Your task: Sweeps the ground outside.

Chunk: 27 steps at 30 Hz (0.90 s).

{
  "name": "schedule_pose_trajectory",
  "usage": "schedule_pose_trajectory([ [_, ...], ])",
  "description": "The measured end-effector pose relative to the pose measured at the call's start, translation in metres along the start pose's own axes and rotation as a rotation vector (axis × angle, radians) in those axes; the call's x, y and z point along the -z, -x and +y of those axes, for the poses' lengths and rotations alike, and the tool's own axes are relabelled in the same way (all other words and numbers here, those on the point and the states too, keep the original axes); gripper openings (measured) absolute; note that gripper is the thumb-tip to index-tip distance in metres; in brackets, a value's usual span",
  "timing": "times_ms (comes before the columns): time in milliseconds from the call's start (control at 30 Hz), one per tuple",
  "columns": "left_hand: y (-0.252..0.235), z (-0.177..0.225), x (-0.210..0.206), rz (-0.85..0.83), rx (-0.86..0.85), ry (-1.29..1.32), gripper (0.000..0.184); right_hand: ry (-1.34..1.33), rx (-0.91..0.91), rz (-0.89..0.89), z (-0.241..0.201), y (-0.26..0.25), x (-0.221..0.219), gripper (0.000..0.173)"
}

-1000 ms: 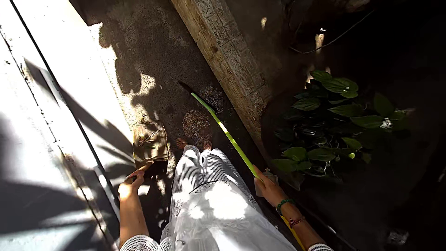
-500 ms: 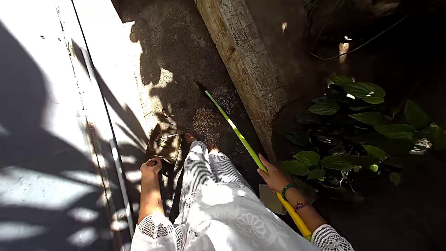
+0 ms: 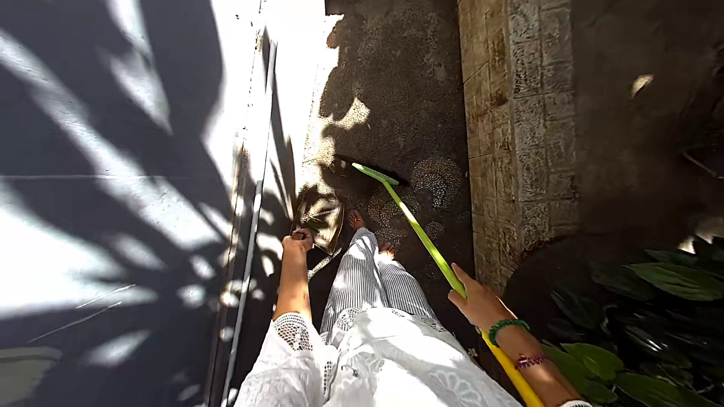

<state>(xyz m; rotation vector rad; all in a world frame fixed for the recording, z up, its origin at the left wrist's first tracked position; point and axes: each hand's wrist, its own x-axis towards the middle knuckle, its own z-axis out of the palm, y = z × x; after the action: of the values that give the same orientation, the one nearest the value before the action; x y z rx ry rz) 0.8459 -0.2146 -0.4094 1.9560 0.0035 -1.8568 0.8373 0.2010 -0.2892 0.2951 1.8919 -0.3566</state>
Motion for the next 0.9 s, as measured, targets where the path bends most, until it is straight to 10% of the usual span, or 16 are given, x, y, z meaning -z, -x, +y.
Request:
schedule_pose_trajectory([
  [300, -0.02, 0.019, -0.019, 0.043, 0.001, 0.111, 0.035, -0.079, 0.001, 0.169, -0.08, -0.138, 0.068, 0.065],
  [567, -0.025, 0.037, -0.022, 0.037, 0.058, 0.087, 0.041, 0.31, 0.034, -0.154, -0.074, -0.065, 0.017, 0.071],
  [733, -0.025, 0.045, -0.023, 0.019, 0.02, 0.142, 0.044, 0.229, 0.144, 0.0, -0.084, -0.031, 0.073, 0.066],
  [900, -0.026, 0.04, -0.039, 0.018, -0.026, 0.123, 0.043, 0.265, 0.164, 0.247, -0.18, -0.107, 0.168, 0.06],
])
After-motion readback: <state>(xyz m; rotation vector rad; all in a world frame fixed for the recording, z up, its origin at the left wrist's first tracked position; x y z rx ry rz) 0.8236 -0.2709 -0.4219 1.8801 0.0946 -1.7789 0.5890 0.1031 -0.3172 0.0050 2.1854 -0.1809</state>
